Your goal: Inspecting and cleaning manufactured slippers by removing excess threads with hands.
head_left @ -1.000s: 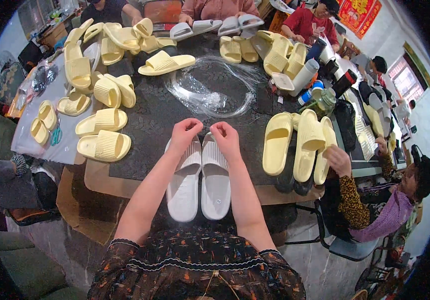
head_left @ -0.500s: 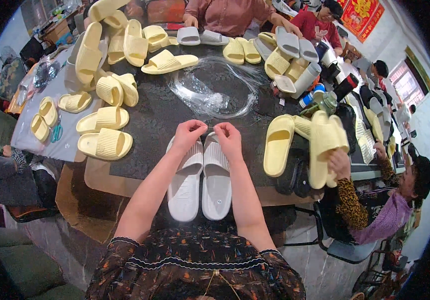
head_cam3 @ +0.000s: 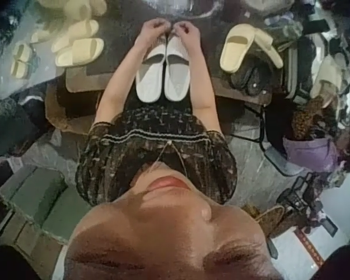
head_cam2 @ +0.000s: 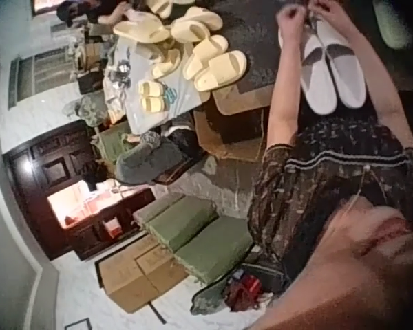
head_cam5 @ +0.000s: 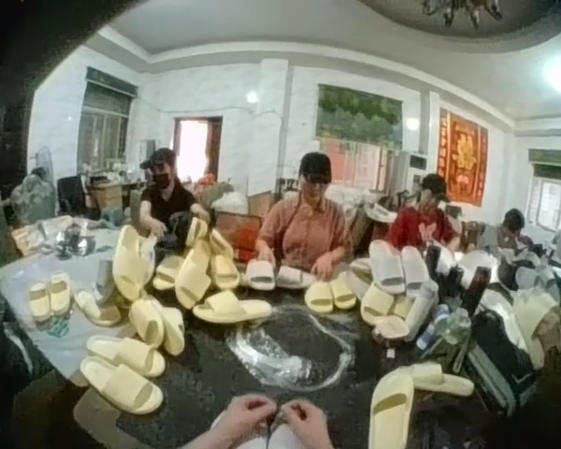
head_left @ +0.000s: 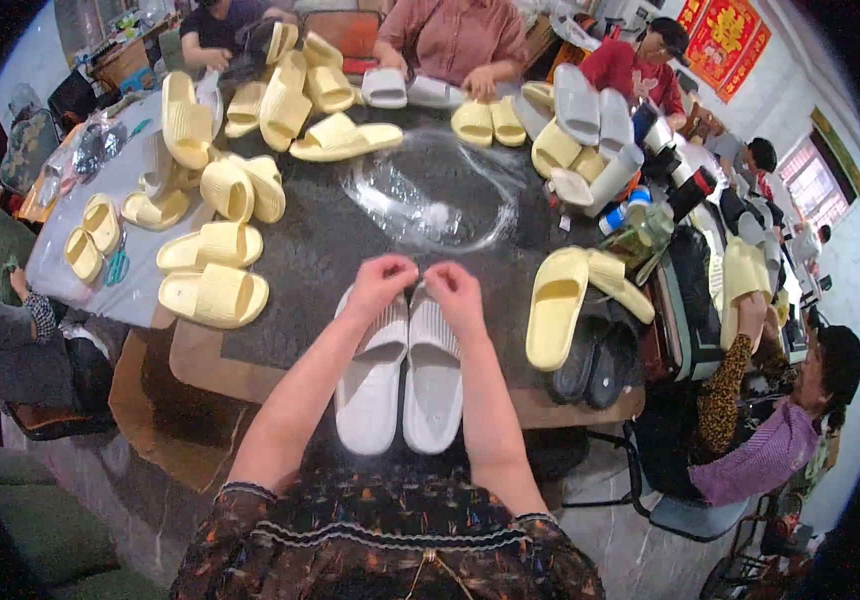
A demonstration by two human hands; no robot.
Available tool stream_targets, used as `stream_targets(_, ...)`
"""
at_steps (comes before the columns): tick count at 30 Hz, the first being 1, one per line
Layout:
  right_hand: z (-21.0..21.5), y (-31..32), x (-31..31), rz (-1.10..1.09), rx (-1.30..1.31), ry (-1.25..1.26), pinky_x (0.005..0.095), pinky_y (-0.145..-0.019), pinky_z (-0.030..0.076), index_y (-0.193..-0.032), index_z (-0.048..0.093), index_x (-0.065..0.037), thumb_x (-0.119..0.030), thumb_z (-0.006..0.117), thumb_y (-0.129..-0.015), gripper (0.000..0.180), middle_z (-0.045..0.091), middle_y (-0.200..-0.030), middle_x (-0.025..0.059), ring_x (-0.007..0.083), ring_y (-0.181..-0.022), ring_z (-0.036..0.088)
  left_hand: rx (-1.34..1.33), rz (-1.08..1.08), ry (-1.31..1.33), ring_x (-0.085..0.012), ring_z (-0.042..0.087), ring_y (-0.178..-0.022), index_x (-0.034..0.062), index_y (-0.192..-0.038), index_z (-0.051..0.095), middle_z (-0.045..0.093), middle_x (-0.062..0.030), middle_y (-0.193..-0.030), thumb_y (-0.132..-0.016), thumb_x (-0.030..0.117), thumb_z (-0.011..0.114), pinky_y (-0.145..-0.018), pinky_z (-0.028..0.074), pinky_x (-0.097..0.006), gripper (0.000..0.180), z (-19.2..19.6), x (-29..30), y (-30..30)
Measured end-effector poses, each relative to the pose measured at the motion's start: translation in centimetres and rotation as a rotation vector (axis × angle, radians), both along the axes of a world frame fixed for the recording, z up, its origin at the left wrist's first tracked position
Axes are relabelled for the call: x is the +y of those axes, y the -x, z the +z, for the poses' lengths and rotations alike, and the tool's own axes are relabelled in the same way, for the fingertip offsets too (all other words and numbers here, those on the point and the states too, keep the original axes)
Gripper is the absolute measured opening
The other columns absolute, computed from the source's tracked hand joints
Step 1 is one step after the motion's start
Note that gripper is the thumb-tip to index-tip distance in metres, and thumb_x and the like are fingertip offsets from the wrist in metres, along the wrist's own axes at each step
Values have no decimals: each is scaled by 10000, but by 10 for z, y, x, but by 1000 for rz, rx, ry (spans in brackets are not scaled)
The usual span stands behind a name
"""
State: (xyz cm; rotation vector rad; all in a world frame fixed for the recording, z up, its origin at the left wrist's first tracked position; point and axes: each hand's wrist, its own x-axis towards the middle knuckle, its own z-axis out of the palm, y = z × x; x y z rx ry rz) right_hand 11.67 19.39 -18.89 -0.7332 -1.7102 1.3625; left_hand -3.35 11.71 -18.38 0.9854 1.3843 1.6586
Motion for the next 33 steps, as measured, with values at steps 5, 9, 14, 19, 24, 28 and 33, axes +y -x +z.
stream_targets(5, 2, -1, -3, -143, -5, 37, 218, -604, 403, -883, 648, -14, -153, 668, -861, 143, 566, -709, -45, 45, -651, 464, 23, 31, 24, -65, 586, -741, 17, -922, 689, 671, -3, -820, -831, 122, 692, -680, 473, -228, 139, -2, -3, -2)
stream_targets(9, 7, 1, -7, -67, -70, 24, 214, -595, 399, -876, 641, -7, -156, 668, -866, 152, 560, -704, -46, 43, -646, 463, 96, 27, 7, -67, 585, -733, 18, -916, 689, 669, -1, -810, -830, 129, 693, -674, 472, -228, 140, -3, -3, 0)
stream_targets(14, 5, -3, 0, -119, -86, 48, 205, -614, 404, -879, 643, -18, -156, 663, -880, 140, 573, -731, -58, 24, -673, 475, 81, 98, 4, -52, 560, -700, 28, -905, 693, 652, 13, -769, -829, 133, 693, -650, 463, -225, 129, 4, -2, -5)
stream_targets(19, 5, 2, -4, 7, -31, -18, 216, -569, 391, -867, 626, -17, -154, 660, -871, 141, 562, -690, -45, 34, -622, 455, 246, 29, 2, -49, 552, -685, 27, -910, 695, 642, 18, -747, -827, 142, 693, -631, 461, -231, 143, -2, -2, -5)
stream_targets(24, 4, -2, -1, -111, -58, 25, 211, -596, 407, -885, 634, -21, -149, 660, -871, 131, 582, -711, -44, 32, -647, 478, 159, 124, -56, -53, 554, -675, 30, -899, 700, 656, 4, -759, -826, 155, 692, -627, 461, -234, 145, -1, -2, -5)
stream_targets(28, 9, 0, -5, -4, -63, 29, 210, -596, 407, -871, 639, -17, -132, 666, -866, 118, 581, -710, -45, 34, -642, 473, 164, 89, -64, -56, 559, -682, 28, -897, 700, 663, 0, -766, -824, 122, 688, -630, 462, -229, 119, -4, -3, -5)
stream_targets(33, 2, -3, 0, -95, -23, 15, 209, -598, 404, -876, 635, -8, -128, 664, -868, 124, 582, -709, -34, 37, -646, 472, 166, 77, -34, -61, 578, -724, 16, -908, 693, 669, 0, -798, -829, 132, 696, -663, 468, -229, 141, 2, -4, -7)
